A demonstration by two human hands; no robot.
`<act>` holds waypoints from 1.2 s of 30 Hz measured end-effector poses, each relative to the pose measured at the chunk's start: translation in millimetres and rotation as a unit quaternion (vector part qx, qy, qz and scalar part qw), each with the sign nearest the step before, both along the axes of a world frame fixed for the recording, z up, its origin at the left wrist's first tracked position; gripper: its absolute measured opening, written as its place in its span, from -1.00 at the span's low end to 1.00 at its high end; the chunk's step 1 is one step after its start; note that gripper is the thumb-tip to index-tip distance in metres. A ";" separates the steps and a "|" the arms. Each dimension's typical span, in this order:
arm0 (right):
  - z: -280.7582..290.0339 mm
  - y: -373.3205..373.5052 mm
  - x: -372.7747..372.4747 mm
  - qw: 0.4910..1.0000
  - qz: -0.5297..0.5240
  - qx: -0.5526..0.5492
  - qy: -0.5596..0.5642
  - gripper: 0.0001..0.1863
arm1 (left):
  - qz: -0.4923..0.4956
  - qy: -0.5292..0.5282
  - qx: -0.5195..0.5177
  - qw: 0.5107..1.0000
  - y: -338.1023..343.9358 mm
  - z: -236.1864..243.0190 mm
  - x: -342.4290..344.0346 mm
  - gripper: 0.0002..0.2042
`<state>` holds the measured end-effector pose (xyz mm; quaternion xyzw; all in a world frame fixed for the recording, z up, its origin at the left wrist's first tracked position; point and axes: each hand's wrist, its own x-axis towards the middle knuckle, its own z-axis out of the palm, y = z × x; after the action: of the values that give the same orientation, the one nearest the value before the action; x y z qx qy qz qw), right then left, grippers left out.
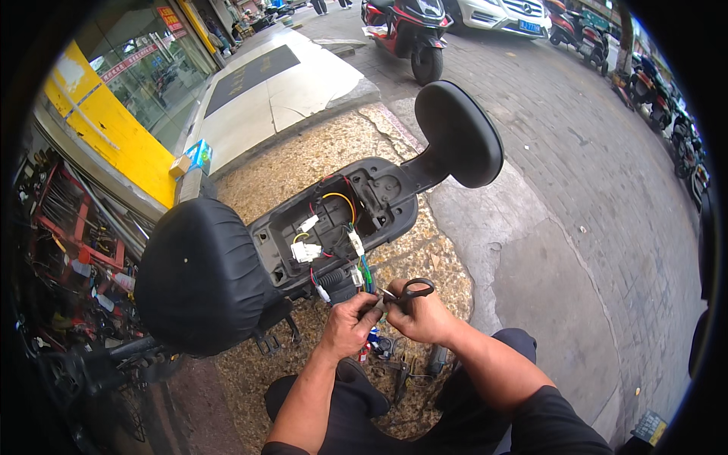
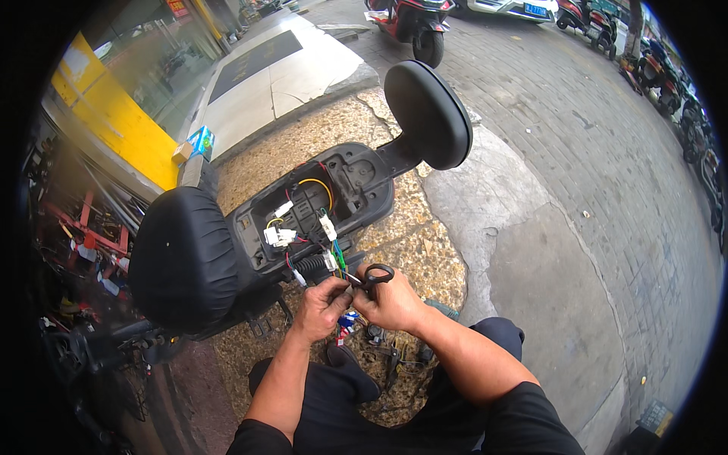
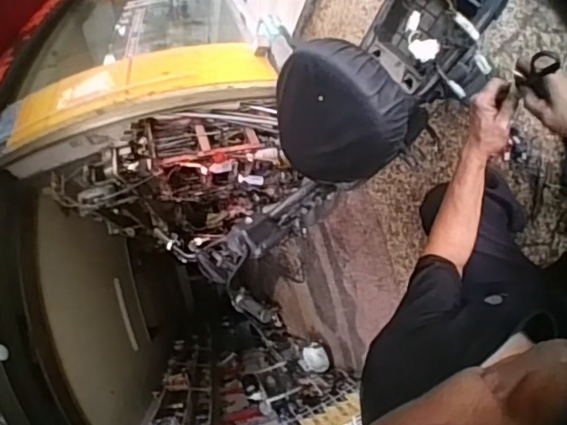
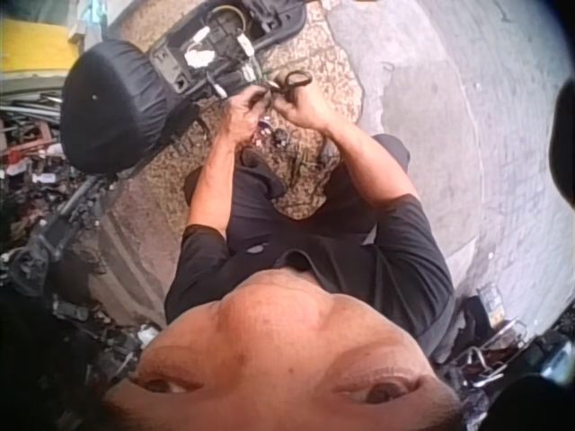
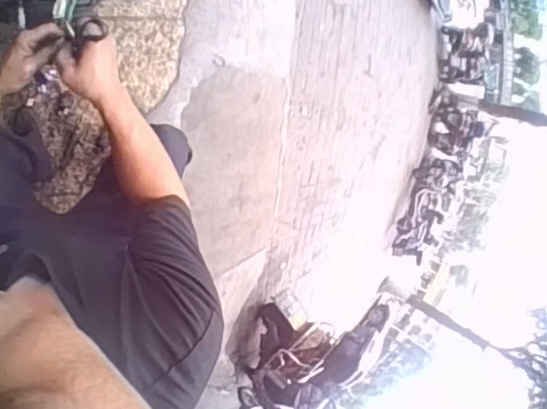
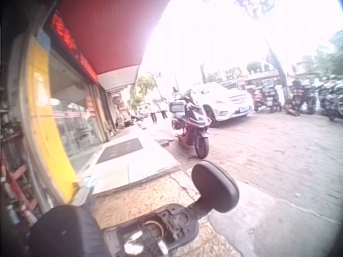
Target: The person sits on the ground and uses wire cutters to strip and cut wires on a scooter. They manipulate the wires and connectors under the seat, occasionally adjusting their position.
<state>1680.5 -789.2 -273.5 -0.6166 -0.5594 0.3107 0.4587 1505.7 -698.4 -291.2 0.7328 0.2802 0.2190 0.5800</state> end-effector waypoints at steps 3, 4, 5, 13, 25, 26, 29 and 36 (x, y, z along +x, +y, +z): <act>-3.9 1.8 1.7 1.000 0.001 0.015 -0.002 -0.83 | 0.004 0.003 -0.014 1.000 -0.5 -0.7 -0.2 -0.86; -5.0 2.5 2.1 1.000 0.001 0.026 0.012 -0.83 | 0.002 -0.003 -0.018 1.000 -0.8 -0.3 -0.6 -0.86; -5.9 3.1 2.3 0.999 0.000 0.030 0.016 -0.82 | 0.001 -0.001 -0.027 1.000 -1.1 0.3 -1.1 -0.86; -2.8 2.9 5.8 0.999 0.011 0.042 0.022 -0.93 | 0.010 0.009 -0.022 1.000 -2.1 4.0 -1.2 -0.88; 8.2 0.3 7.9 0.997 0.031 0.051 0.058 -0.91 | 0.003 -0.021 -0.053 0.998 -2.6 3.6 -1.9 -0.90; 10.2 -0.7 10.1 0.996 0.036 0.058 0.055 -0.91 | 0.000 -0.035 -0.044 0.998 -2.0 2.8 -1.3 -0.90; 14.8 -4.6 15.1 0.993 0.045 0.038 0.099 -0.93 | 0.008 -0.044 -0.038 0.998 -4.6 -2.9 -4.0 -0.88; 20.0 -9.0 11.0 0.987 0.045 0.068 0.136 -0.83 | -0.017 -0.129 -0.047 0.990 -2.8 -9.2 -7.7 -0.86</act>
<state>1691.6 -798.1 -253.5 -0.5102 -0.5391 0.3727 0.5570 1498.1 -701.3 -300.4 0.6748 0.2007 0.2884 0.6490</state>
